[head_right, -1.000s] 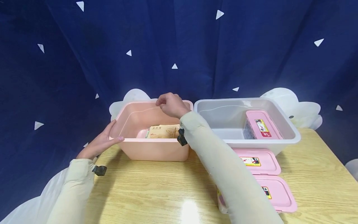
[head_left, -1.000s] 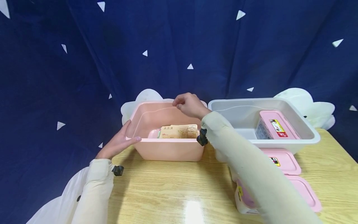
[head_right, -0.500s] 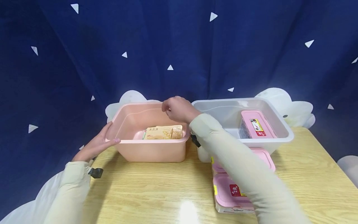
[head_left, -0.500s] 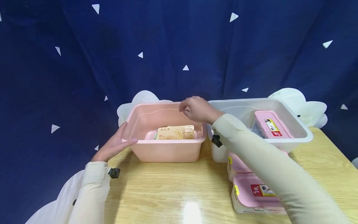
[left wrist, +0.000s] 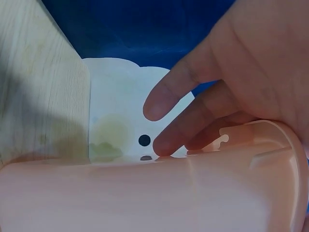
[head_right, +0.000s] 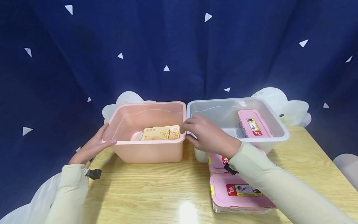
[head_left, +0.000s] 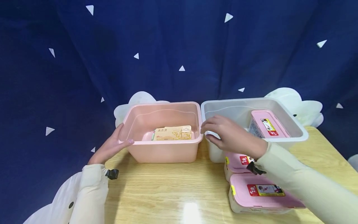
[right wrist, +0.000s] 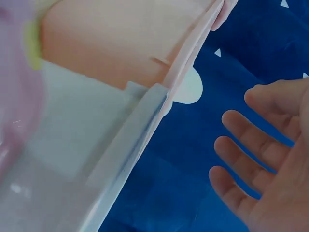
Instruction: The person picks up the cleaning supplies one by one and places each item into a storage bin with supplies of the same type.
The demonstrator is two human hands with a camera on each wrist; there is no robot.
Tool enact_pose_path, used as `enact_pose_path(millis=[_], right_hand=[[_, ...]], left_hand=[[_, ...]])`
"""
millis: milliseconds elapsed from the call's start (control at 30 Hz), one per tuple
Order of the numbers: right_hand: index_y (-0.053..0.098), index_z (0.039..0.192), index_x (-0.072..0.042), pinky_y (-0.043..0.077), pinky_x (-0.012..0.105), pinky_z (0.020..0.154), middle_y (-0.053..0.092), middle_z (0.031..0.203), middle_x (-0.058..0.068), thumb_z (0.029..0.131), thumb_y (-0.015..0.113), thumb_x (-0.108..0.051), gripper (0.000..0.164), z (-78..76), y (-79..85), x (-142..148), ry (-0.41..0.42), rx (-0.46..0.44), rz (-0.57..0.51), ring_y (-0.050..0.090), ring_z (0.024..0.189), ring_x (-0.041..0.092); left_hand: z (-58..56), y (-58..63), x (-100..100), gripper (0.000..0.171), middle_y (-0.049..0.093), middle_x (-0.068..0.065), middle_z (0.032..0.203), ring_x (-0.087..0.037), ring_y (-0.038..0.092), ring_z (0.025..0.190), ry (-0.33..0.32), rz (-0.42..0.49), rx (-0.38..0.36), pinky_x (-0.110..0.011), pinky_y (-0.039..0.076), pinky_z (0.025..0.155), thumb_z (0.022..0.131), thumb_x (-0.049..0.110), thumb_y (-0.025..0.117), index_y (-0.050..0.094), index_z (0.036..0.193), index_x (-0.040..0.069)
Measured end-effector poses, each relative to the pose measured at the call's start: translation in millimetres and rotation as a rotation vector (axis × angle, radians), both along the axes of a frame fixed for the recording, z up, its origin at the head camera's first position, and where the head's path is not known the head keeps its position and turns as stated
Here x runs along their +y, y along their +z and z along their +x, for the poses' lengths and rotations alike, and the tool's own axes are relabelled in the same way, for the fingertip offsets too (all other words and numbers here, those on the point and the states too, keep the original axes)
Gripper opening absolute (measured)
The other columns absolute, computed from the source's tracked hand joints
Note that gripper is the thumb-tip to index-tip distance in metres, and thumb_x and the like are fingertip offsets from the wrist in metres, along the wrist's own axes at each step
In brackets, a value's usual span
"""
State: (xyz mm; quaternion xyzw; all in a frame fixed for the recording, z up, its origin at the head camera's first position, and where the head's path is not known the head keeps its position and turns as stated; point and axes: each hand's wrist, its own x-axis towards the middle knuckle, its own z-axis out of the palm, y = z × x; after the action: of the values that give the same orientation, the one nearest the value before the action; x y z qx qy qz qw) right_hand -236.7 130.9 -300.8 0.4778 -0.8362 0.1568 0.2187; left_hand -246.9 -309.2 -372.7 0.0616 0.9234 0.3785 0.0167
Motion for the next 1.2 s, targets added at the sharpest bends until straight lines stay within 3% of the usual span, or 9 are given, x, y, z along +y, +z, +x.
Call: enact_pose_path(millis=[167, 600, 767, 800, 867, 967, 1033, 1100, 1200], right_hand=[[0.071, 0.095, -0.010, 0.053, 0.039, 0.089, 0.071, 0.105, 0.004, 0.081, 0.072, -0.001, 0.017, 12.0, -3.8, 21.6, -0.016, 0.009, -0.034, 0.065, 0.100, 0.021], [0.071, 0.099, -0.013, 0.052, 0.042, 0.090, 0.070, 0.109, 0.002, 0.084, 0.071, -0.004, 0.018, 18.9, -5.1, 51.4, -0.141, -0.033, -0.022, 0.065, 0.104, 0.022], [0.071, 0.099, -0.016, 0.052, 0.041, 0.088, 0.070, 0.109, 0.000, 0.082, 0.073, -0.003, 0.022, 23.2, -6.0, 65.5, -0.157, -0.013, -0.024, 0.066, 0.103, 0.021], [0.071, 0.099, -0.017, 0.051, 0.040, 0.087, 0.070, 0.109, 0.000, 0.081, 0.073, -0.002, 0.023, 24.2, -5.9, 69.3, -0.159, -0.007, -0.027, 0.066, 0.103, 0.021], [0.070, 0.100, -0.019, 0.049, 0.035, 0.088, 0.070, 0.111, -0.002, 0.080, 0.074, -0.002, 0.026, 26.8, -5.1, 77.2, -0.173, -0.002, -0.028, 0.065, 0.103, 0.019], [0.070, 0.101, -0.021, 0.043, 0.023, 0.092, 0.069, 0.112, -0.004, 0.079, 0.075, -0.001, 0.031, 28.9, -2.9, 89.2, -0.194, -0.005, -0.044, 0.063, 0.105, 0.018], [0.071, 0.103, -0.020, 0.038, 0.015, 0.094, 0.070, 0.113, -0.003, 0.077, 0.076, 0.000, 0.033, 29.1, -1.5, 96.7, -0.201, -0.004, -0.060, 0.062, 0.105, 0.017], [0.071, 0.103, -0.019, 0.034, 0.008, 0.096, 0.070, 0.112, -0.002, 0.076, 0.077, 0.001, 0.034, 28.9, -0.7, 103.8, -0.209, 0.003, -0.076, 0.061, 0.105, 0.018], [0.072, 0.101, -0.016, 0.030, 0.003, 0.098, 0.071, 0.110, -0.001, 0.072, 0.078, 0.003, 0.036, 28.1, -1.3, 113.2, -0.205, 0.026, -0.100, 0.061, 0.104, 0.018]], left_hand=[[0.0, 1.6, 0.0, 0.104, 0.011, -0.023, 0.165, -0.045, 0.018, 0.150, 0.005, 0.002, -0.015, -0.066, 0.019, 0.118, 0.090, 0.047, 0.065, -0.003, 0.160, 0.013], [2.4, 4.2, 0.2, 0.101, 0.011, -0.024, 0.165, -0.046, 0.019, 0.150, -0.005, 0.014, -0.017, -0.066, 0.020, 0.118, 0.091, 0.041, 0.065, -0.002, 0.160, 0.013], [0.9, 6.4, 1.0, 0.092, 0.010, -0.025, 0.165, -0.045, 0.016, 0.151, -0.012, -0.011, -0.006, -0.066, 0.018, 0.118, 0.096, 0.045, 0.056, 0.000, 0.160, 0.010], [0.4, 6.5, 2.0, 0.088, 0.015, -0.026, 0.163, -0.045, 0.020, 0.149, -0.004, -0.016, 0.041, -0.065, 0.020, 0.118, 0.097, 0.044, 0.055, 0.004, 0.160, 0.008], [1.3, 8.2, 5.7, 0.076, 0.028, -0.027, 0.158, -0.044, 0.031, 0.144, 0.045, -0.022, 0.207, -0.061, 0.026, 0.116, 0.099, 0.038, 0.054, 0.020, 0.157, 0.003], [6.4, 16.3, 18.0, 0.051, 0.052, -0.025, 0.138, -0.039, 0.050, 0.126, 0.159, -0.007, 0.559, -0.044, 0.040, 0.107, 0.096, 0.021, 0.060, 0.049, 0.140, -0.003], [11.8, 27.3, 32.8, 0.037, 0.062, -0.023, 0.125, -0.037, 0.057, 0.115, 0.193, 0.016, 0.770, -0.035, 0.042, 0.100, 0.091, 0.010, 0.064, 0.061, 0.126, -0.004], [18.2, 40.0, 51.7, 0.030, 0.067, -0.021, 0.117, -0.036, 0.060, 0.110, 0.149, 0.026, 0.908, -0.031, 0.042, 0.096, 0.088, 0.006, 0.066, 0.066, 0.117, -0.004], [30.7, 58.4, 83.1, 0.029, 0.069, -0.020, 0.112, -0.037, 0.061, 0.108, -0.001, 0.005, 1.001, -0.035, 0.043, 0.098, 0.085, 0.007, 0.068, 0.069, 0.112, -0.004]])
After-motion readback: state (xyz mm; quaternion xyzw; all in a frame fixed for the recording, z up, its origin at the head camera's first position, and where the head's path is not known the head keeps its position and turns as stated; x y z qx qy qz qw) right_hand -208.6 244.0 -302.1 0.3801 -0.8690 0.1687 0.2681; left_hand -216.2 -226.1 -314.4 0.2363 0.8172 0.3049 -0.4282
